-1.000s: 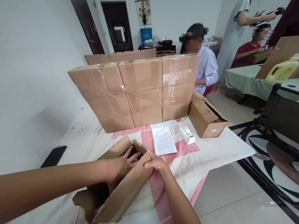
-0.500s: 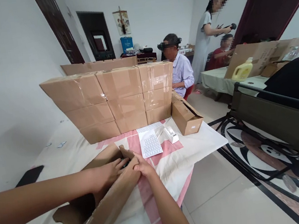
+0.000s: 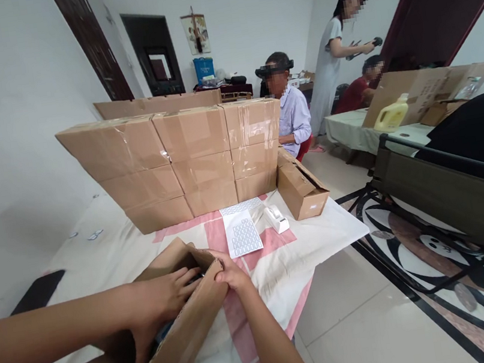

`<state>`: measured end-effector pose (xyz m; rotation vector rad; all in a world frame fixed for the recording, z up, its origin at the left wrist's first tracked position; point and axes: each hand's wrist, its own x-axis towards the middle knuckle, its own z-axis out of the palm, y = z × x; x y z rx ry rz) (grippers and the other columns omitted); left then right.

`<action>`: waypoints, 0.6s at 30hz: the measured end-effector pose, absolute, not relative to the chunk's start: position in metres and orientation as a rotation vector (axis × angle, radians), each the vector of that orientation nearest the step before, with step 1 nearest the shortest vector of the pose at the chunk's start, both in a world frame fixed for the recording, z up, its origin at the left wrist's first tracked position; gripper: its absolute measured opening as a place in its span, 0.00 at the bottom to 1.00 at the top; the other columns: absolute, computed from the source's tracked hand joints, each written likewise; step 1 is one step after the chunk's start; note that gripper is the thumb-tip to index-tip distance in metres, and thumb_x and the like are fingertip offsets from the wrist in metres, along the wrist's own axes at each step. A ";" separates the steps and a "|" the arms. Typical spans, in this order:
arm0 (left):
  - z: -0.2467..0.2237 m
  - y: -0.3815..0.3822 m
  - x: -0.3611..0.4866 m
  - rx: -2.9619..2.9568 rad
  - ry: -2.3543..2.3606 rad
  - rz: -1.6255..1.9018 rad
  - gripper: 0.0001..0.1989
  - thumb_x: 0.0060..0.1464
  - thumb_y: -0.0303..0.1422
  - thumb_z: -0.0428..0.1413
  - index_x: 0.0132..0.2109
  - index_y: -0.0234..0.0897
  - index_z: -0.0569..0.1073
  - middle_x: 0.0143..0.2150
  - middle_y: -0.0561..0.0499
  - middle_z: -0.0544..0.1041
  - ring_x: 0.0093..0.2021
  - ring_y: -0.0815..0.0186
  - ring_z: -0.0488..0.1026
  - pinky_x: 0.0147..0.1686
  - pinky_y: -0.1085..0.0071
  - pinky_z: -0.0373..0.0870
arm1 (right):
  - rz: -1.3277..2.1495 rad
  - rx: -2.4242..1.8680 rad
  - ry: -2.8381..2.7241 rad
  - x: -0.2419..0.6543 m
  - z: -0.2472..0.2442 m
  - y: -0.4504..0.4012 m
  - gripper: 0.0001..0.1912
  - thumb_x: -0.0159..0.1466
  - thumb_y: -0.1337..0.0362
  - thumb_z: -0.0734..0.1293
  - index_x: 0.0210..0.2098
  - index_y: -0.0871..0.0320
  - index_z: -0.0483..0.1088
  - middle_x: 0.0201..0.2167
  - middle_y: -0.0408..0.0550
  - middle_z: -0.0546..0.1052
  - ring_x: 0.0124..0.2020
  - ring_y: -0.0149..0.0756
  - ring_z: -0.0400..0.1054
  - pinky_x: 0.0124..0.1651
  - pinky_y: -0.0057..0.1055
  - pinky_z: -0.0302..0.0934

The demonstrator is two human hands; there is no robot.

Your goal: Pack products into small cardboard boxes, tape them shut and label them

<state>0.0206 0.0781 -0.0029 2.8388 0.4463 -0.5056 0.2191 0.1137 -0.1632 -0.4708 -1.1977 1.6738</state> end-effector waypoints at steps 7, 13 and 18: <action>-0.017 0.062 0.005 2.791 0.488 -0.533 0.60 0.26 0.42 0.76 0.70 0.29 0.69 0.77 0.27 0.54 0.74 0.22 0.50 0.72 0.35 0.51 | 1.694 -0.311 -1.225 0.218 -0.167 0.119 0.54 0.36 0.37 0.84 0.59 0.51 0.77 0.58 0.52 0.78 0.64 0.58 0.69 0.71 0.47 0.56; -0.015 0.060 0.010 2.830 0.509 -0.534 0.57 0.25 0.42 0.76 0.66 0.30 0.73 0.76 0.28 0.57 0.73 0.23 0.53 0.72 0.36 0.52 | 1.704 -0.352 -1.203 0.220 -0.168 0.116 0.53 0.38 0.37 0.83 0.59 0.52 0.76 0.56 0.53 0.79 0.63 0.58 0.69 0.67 0.45 0.61; -0.020 0.066 0.014 2.836 0.515 -0.467 0.61 0.23 0.42 0.76 0.69 0.30 0.69 0.77 0.28 0.53 0.74 0.22 0.51 0.71 0.35 0.52 | 1.750 -0.464 -1.207 0.219 -0.155 0.111 0.63 0.31 0.30 0.81 0.60 0.56 0.75 0.58 0.57 0.78 0.64 0.63 0.67 0.66 0.49 0.61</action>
